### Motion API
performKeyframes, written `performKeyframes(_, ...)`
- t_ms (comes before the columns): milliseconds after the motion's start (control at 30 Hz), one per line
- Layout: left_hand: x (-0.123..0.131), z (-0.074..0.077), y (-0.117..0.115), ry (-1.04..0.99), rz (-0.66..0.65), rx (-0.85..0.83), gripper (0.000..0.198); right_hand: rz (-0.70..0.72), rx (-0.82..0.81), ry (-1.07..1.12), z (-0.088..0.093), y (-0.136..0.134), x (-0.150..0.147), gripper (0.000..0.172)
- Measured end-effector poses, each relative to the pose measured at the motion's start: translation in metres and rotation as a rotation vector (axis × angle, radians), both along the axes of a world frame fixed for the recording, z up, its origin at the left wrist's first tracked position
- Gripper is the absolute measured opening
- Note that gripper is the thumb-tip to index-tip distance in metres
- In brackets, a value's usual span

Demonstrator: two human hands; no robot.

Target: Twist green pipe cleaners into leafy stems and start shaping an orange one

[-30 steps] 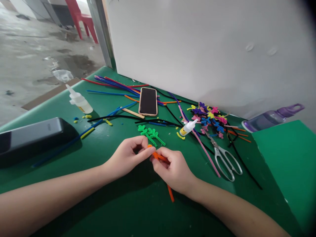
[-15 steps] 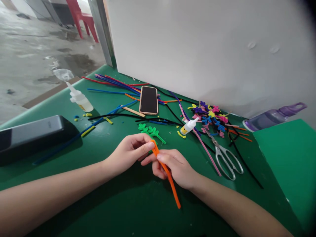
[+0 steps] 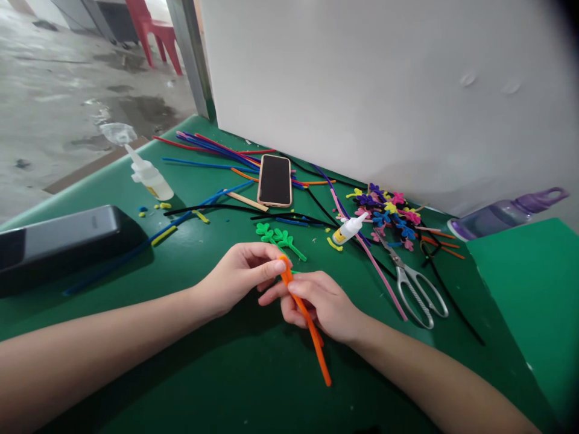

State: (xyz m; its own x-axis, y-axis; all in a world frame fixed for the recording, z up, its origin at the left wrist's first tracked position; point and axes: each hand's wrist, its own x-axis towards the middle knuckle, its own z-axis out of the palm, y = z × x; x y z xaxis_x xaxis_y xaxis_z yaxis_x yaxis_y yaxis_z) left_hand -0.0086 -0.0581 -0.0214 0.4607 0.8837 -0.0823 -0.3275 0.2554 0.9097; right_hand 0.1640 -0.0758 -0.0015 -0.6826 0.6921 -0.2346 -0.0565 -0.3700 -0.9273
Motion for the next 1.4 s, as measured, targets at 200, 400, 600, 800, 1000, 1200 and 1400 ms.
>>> performKeyframes(200, -0.001, -0.002, 0.0, -0.063, -0.041, 0.024, 0.013, 0.091, -0.191, 0.122, -0.004, 0.001, 0.001, 0.038)
performKeyframes(400, -0.001, -0.003, -0.001, -0.059, -0.039, 0.049, 0.014, 0.134, -0.297, 0.192, -0.004, 0.0, 0.001, 0.037)
performKeyframes(600, 0.002, 0.0, -0.002, 0.024, 0.046, -0.02, 0.017, 0.02, -0.211, 0.171, -0.004, -0.002, -0.002, 0.038)
performKeyframes(800, 0.002, 0.005, -0.002, -0.05, 0.033, -0.107, 0.022, -0.089, -0.278, 0.17, -0.002, -0.004, -0.005, 0.038)
performKeyframes(1000, 0.002, 0.006, -0.003, -0.046, -0.039, -0.111, 0.024, -0.112, -0.245, 0.138, -0.005, -0.006, -0.007, 0.023)
performKeyframes(1200, 0.003, 0.009, -0.008, 0.07, 0.027, 0.023, 0.023, -0.188, 0.154, -0.215, 0.003, -0.011, -0.002, 0.026)
performKeyframes(1400, 0.004, 0.018, -0.019, 0.295, 0.092, 0.163, 0.026, -0.218, 0.846, -0.643, 0.014, -0.025, -0.001, 0.032)
